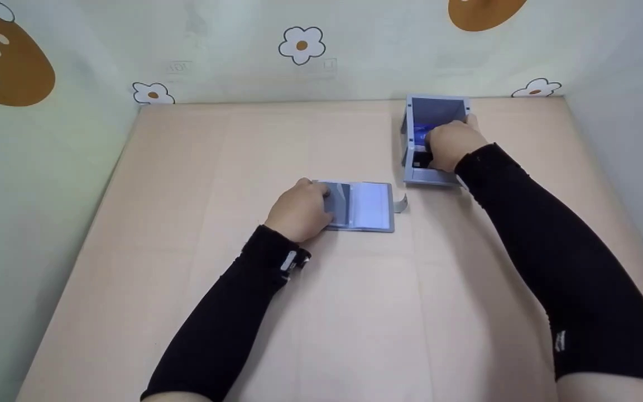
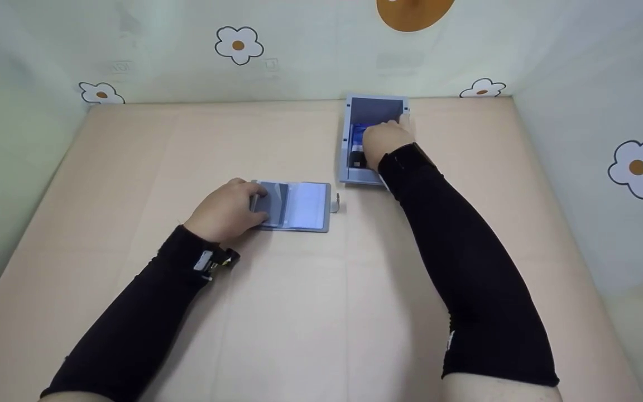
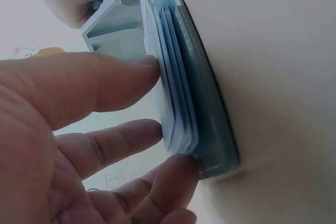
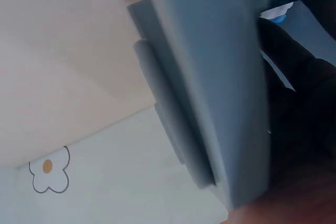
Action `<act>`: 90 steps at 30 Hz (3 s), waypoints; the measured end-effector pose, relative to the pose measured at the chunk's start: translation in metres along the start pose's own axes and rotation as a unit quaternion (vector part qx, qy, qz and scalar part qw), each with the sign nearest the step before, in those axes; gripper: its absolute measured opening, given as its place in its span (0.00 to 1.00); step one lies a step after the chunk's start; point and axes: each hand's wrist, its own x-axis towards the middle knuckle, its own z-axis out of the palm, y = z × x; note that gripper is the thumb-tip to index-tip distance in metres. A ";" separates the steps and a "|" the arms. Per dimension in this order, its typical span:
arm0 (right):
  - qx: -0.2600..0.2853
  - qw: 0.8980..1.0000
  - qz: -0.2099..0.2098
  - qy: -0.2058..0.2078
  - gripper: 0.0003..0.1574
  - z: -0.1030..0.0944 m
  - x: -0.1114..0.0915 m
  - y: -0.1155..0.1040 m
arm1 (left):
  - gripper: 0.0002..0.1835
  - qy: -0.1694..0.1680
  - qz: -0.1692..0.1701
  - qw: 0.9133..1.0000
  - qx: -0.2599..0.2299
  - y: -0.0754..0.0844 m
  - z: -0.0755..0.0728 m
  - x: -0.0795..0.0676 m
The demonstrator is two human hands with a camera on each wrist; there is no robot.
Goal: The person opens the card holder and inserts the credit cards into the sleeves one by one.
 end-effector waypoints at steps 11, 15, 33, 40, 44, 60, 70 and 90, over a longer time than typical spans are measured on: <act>-0.002 1.000 -0.001 0.008 0.16 0.004 0.003 0.001 | 0.33 0.014 -0.006 1.000 0.009 -0.001 -0.002 0.001; 0.000 1.000 -0.003 0.015 0.15 0.005 0.004 0.002 | 0.35 0.017 -0.003 1.000 0.015 -0.001 -0.002 0.002; 0.005 0.999 -0.001 0.037 0.22 0.003 -0.001 0.001 | 0.39 0.008 0.000 1.000 0.030 -0.001 -0.002 0.002; 0.013 0.999 0.005 0.042 0.26 0.005 0.001 0.003 | 0.39 0.006 -0.001 1.000 0.029 -0.002 -0.001 0.002; 0.023 0.999 0.009 0.047 0.24 0.003 0.001 0.002 | 0.40 0.005 -0.003 1.000 0.031 -0.001 -0.001 0.003; 0.090 0.993 0.028 0.065 0.07 -0.014 -0.010 0.001 | 0.39 0.003 -0.006 1.000 0.027 -0.001 -0.001 0.002; 0.192 0.969 0.098 0.122 0.15 -0.034 -0.027 -0.006 | 0.38 0.008 -0.009 1.000 0.025 -0.001 -0.001 0.001; 0.323 0.903 0.050 0.280 0.22 -0.017 -0.052 -0.064 | 0.38 0.007 0.004 0.999 0.033 -0.001 -0.002 0.002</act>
